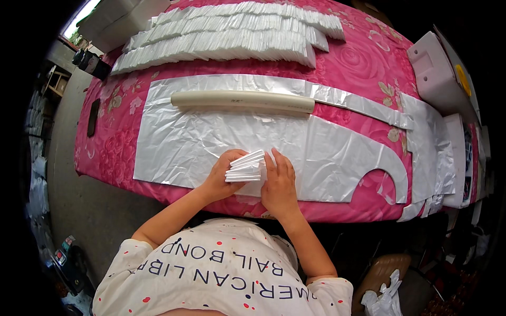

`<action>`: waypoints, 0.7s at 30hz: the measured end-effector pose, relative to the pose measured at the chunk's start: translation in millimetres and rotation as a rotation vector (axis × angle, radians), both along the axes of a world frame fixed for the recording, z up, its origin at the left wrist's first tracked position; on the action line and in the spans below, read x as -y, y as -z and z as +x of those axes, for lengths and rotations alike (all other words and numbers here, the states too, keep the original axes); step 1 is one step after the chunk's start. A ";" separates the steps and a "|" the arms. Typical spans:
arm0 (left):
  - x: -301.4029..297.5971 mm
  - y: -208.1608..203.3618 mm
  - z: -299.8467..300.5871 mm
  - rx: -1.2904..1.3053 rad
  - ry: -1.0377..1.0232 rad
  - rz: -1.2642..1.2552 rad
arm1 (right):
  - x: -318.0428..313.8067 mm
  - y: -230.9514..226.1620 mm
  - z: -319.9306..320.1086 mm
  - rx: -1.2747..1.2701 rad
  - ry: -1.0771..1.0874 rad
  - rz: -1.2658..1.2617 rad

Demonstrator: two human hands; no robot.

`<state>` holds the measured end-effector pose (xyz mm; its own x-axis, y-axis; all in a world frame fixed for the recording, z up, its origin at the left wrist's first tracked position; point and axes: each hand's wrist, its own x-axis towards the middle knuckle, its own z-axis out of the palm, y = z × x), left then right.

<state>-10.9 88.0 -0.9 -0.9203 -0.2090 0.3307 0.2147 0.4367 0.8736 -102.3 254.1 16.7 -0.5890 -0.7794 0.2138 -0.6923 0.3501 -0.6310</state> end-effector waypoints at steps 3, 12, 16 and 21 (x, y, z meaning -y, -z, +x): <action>-2.8 -2.0 0.5 0.000 0.012 0.018 | -1.4 -10.3 3.8 0.214 -0.051 -0.076; -6.0 -0.7 -1.7 -0.034 -0.017 -0.012 | 0.1 -24.3 -5.1 0.026 -0.093 -0.188; -8.3 3.6 0.0 -0.017 -0.041 0.009 | 7.6 -48.5 -8.5 -0.330 -0.176 -0.171; -7.9 5.6 -1.2 -0.006 -0.051 0.016 | 8.9 -52.0 -7.2 -0.341 -0.124 -0.097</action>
